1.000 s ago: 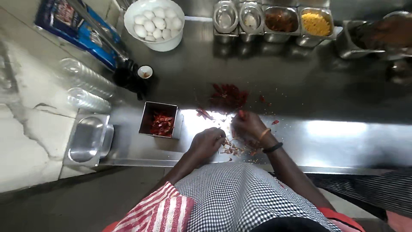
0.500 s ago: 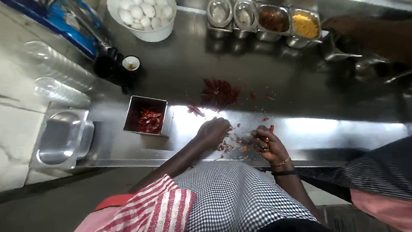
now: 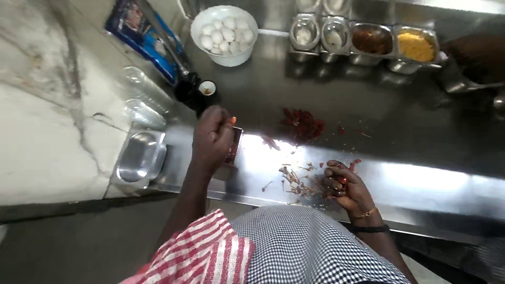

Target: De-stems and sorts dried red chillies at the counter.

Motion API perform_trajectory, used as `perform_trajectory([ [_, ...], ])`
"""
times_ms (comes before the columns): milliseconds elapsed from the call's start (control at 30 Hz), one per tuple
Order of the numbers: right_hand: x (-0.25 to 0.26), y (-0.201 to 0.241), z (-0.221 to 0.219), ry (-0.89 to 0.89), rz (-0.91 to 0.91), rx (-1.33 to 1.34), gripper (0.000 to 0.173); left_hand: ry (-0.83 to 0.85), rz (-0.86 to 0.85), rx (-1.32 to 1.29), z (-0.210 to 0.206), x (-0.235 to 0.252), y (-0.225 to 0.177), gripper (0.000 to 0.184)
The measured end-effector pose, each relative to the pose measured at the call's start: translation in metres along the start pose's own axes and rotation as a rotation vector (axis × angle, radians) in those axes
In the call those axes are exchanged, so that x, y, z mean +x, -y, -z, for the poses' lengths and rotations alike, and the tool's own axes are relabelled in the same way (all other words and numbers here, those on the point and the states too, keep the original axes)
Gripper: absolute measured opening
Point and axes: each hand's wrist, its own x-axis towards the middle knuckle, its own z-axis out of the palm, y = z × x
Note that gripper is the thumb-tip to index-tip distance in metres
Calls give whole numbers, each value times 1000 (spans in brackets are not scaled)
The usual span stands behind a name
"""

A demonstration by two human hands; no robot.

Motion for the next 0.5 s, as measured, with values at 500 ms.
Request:
perform_trajectory([
  [500,112,12,-244,522,423,-715,20,-197,313,-160,39,-83,36,28],
])
